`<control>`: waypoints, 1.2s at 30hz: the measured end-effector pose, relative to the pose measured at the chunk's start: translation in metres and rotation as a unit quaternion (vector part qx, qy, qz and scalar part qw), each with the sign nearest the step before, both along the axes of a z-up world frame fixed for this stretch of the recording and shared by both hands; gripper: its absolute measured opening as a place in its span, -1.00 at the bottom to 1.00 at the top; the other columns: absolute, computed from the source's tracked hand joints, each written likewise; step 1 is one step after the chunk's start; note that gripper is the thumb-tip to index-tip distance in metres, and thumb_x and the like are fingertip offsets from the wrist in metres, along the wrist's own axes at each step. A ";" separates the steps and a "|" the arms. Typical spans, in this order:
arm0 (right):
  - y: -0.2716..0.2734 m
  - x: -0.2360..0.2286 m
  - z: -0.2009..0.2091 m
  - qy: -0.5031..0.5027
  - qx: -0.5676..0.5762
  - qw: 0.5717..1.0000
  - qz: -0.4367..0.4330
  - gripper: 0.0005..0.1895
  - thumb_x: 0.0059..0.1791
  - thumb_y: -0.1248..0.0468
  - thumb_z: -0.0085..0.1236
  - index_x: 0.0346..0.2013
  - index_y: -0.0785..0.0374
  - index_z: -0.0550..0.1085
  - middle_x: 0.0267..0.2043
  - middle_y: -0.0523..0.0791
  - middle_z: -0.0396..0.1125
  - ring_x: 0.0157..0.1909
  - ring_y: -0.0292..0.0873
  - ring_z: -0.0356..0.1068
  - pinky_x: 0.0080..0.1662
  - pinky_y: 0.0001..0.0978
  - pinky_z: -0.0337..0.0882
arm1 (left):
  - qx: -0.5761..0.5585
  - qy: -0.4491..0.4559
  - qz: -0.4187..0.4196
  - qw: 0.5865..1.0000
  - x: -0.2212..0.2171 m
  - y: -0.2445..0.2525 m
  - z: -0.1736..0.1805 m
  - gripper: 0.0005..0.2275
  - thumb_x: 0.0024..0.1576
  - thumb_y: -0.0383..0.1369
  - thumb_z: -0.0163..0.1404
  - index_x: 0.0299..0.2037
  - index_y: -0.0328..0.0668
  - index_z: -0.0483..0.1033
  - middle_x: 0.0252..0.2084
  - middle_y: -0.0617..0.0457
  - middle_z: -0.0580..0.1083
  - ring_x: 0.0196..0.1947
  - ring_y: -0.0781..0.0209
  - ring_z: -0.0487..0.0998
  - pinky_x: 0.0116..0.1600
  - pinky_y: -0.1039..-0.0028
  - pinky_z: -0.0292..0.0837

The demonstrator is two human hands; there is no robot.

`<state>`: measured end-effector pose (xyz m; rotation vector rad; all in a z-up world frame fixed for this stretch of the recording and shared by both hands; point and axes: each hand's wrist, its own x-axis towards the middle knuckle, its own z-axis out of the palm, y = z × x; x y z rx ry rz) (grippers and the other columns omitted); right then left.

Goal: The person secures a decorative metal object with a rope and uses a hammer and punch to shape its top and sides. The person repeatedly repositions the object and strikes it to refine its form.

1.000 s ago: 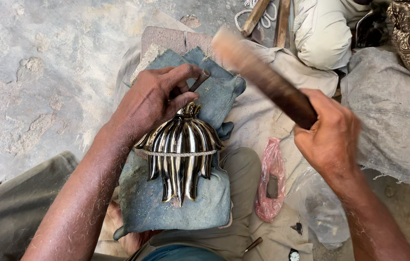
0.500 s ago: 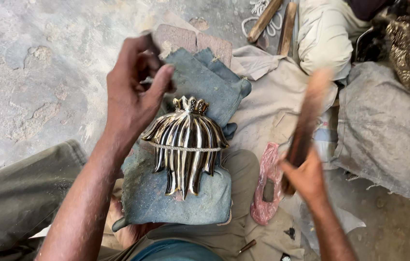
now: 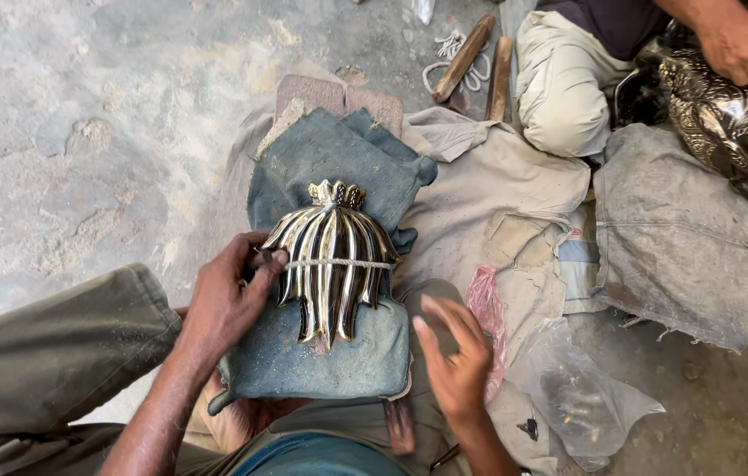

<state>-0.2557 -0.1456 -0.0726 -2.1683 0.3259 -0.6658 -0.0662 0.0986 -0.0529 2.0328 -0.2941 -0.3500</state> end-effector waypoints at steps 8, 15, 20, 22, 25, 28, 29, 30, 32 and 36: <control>-0.015 0.069 -0.035 0.161 0.103 0.979 0.067 -0.18 -0.11 0.63 -0.08 0.46 0.21 0.16 0.09 0.01 0.42 0.11 -0.15 0.46 -0.20 -0.35 0.56 | 0.160 -0.049 -0.137 0.976 -0.055 -0.013 0.031 -0.54 0.20 -0.07 0.09 0.22 -0.08 0.34 -0.42 0.06 0.53 -0.45 0.19 0.51 -0.24 0.28 0.59; -0.024 0.036 -0.035 0.045 0.031 0.996 0.069 -0.55 -0.03 0.61 -0.14 0.10 0.32 0.49 -0.07 0.03 0.56 -0.03 -0.14 0.61 -0.04 -0.35 0.58 | 0.155 -0.359 -0.417 0.820 -0.092 0.020 -0.014 -0.79 0.04 -0.36 0.16 -0.18 -0.29 0.56 -0.27 -0.06 0.57 -0.18 0.05 0.51 0.03 0.22 0.47; -0.008 0.062 -0.007 0.057 0.110 0.992 0.006 -0.47 0.04 0.43 0.13 0.31 0.40 0.29 0.05 0.06 0.47 0.07 -0.14 0.50 0.06 -0.35 0.51 | 0.174 -0.515 -0.233 0.806 -0.094 0.054 -0.028 -0.59 0.06 -0.37 0.13 0.12 -0.37 0.54 0.13 -0.25 0.58 -0.16 0.06 0.46 -0.13 0.36 0.39; -0.004 0.076 -0.004 0.099 0.170 0.980 0.029 -0.43 0.02 0.40 0.16 0.33 0.36 0.28 0.07 0.04 0.46 0.06 -0.15 0.49 0.04 -0.37 0.54 | 0.102 -0.420 -0.073 0.899 -0.076 0.052 -0.027 -0.62 0.04 -0.34 0.07 0.06 -0.35 0.53 0.09 -0.24 0.56 -0.05 -0.04 0.50 -0.01 0.26 0.46; 0.003 0.092 -0.007 0.070 0.244 0.965 0.067 -0.43 0.03 0.41 0.19 0.33 0.39 0.30 0.10 0.03 0.45 0.06 -0.19 0.47 0.07 -0.39 0.51 | 0.110 -0.183 0.034 0.976 -0.028 0.017 -0.027 -0.53 0.22 -0.04 0.05 0.02 -0.42 0.56 -0.18 -0.25 0.58 -0.24 0.00 0.55 -0.13 0.23 0.49; 0.009 0.090 -0.015 0.038 0.352 0.934 0.046 -0.45 0.01 0.44 0.19 0.31 0.44 0.34 0.03 0.05 0.47 -0.02 -0.20 0.48 -0.02 -0.36 0.53 | 0.065 0.053 0.010 0.996 0.004 -0.010 -0.029 -0.44 0.22 0.06 0.06 -0.22 -0.52 0.61 -0.39 -0.33 0.56 -0.49 0.14 0.46 -0.34 0.12 0.40; 0.010 0.090 -0.017 0.030 0.395 0.918 0.026 -0.45 0.00 0.45 0.19 0.30 0.46 0.36 -0.01 0.06 0.48 -0.06 -0.20 0.49 -0.07 -0.35 0.56 | 0.066 0.115 0.002 0.991 0.008 -0.016 -0.028 -0.39 0.23 0.09 0.08 -0.32 -0.59 0.62 -0.46 -0.38 0.54 -0.57 0.18 0.40 -0.42 0.06 0.35; 0.011 0.090 -0.018 0.025 0.402 0.915 0.024 -0.46 0.01 0.47 0.17 0.29 0.47 0.36 -0.01 0.05 0.48 -0.06 -0.22 0.49 -0.07 -0.37 0.55 | 0.059 0.084 0.009 0.995 0.008 -0.020 -0.025 -0.44 0.16 0.07 0.13 -0.30 -0.51 0.64 -0.47 -0.32 0.54 -0.56 0.18 0.40 -0.43 0.12 0.33; 0.013 0.097 -0.016 0.013 0.415 0.909 0.021 -0.49 0.03 0.49 0.12 0.29 0.49 0.37 0.00 0.04 0.47 -0.05 -0.25 0.48 -0.08 -0.42 0.55 | 0.044 0.022 0.024 0.999 0.001 -0.023 -0.015 -0.52 0.03 0.03 0.24 -0.26 -0.37 0.67 -0.50 -0.19 0.53 -0.56 0.17 0.39 -0.45 0.25 0.28; 0.018 0.116 -0.003 0.106 0.246 0.958 0.098 -0.41 -0.03 0.51 0.07 0.32 0.38 0.33 0.11 -0.01 0.46 -0.03 -0.19 0.50 -0.06 -0.39 0.59 | -0.067 -0.182 0.028 0.981 -0.012 -0.012 0.020 -0.51 0.06 -0.08 0.22 0.03 -0.34 0.55 -0.42 0.05 0.56 -0.53 0.33 0.53 -0.50 0.49 0.44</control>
